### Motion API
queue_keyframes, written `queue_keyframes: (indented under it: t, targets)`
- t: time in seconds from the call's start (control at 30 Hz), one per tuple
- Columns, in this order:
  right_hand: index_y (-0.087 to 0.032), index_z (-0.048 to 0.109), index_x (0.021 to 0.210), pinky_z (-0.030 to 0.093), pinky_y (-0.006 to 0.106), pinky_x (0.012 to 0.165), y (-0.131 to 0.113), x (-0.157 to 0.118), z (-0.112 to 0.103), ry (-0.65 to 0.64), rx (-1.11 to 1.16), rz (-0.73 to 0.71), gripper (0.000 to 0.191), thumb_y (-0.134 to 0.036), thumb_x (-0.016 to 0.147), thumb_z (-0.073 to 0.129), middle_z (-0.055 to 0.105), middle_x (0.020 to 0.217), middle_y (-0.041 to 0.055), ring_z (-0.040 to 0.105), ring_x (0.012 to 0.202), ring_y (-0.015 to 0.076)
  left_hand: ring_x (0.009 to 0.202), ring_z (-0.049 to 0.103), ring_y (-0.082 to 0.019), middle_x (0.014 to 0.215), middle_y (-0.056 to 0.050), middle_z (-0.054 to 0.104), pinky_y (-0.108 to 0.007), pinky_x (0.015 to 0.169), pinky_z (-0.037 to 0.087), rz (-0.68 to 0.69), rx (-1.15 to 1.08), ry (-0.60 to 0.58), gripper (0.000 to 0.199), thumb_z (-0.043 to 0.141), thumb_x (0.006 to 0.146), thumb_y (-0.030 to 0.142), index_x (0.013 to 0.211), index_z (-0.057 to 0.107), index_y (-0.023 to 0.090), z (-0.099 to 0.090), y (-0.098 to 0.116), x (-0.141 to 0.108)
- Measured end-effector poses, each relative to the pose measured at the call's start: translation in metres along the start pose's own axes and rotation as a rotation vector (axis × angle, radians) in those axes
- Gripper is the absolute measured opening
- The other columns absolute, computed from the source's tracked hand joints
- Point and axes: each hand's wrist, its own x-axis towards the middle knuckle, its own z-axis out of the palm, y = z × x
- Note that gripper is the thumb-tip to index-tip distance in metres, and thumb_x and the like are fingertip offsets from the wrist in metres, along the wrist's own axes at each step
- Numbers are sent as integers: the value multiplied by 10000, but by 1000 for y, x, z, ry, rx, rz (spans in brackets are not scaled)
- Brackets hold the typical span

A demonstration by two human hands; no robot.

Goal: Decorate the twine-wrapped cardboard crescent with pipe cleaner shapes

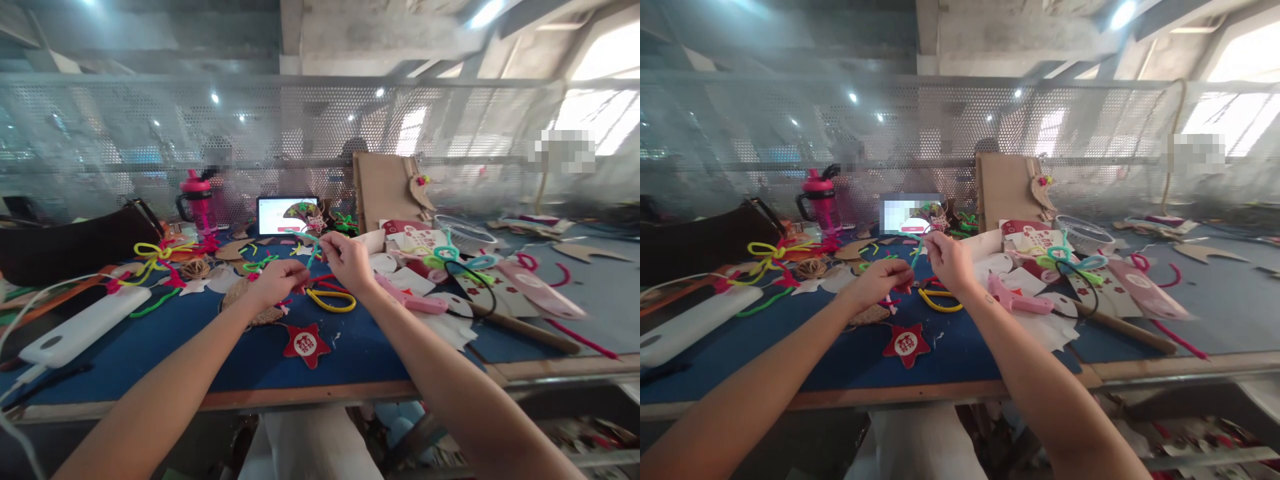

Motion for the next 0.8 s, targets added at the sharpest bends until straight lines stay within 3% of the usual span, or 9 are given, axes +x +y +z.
queue_keyframes:
  t: [0.23, 0.4, 0.47, 0.67, 0.8]
  targets:
    - [-171, 548, 667, 362, 225, 557, 12, 1, 11, -84, 235, 216, 237, -304, 839, 455, 565, 548, -4, 497, 534, 114, 633, 564, -135, 649, -19, 605, -237, 603, 406, 186, 461, 54, 251, 473, 844, 221, 638, 599, 154, 0, -4, 0]
    - [-176, 515, 595, 365, 233, 564, 22, 3, 17, -231, 179, 281, 280, -323, 826, 456, 573, 527, -4, 485, 510, 111, 833, 603, -205, 917, -87, 627, -273, 647, 441, 200, 941, 201, 204, 472, 862, 239, 938, 640, 150, -3, -8, -3]
    - [-176, 532, 602, 378, 238, 585, 21, 2, 18, -278, 164, 289, 268, -307, 823, 455, 588, 536, 1, 508, 532, 119, 882, 598, -223, 957, -94, 613, -276, 639, 451, 226, 1089, 204, 216, 494, 858, 255, 1009, 612, 154, -1, -7, -5]
    - [-175, 571, 650, 404, 238, 580, 19, -2, 28, -448, 218, 321, 217, -250, 817, 455, 621, 570, 19, 571, 585, 144, 826, 593, -234, 838, -104, 603, -289, 570, 454, 318, 1350, 211, 169, 441, 861, 140, 875, 609, 128, 8, -3, -10]
    - [-174, 551, 699, 427, 240, 596, 24, -4, 30, -510, 281, 335, 156, -226, 812, 457, 632, 615, 23, 595, 620, 150, 1013, 550, -255, 998, -142, 617, -336, 741, 482, 554, 1371, 262, 248, 391, 865, 72, 821, 631, 112, 7, 1, -8]
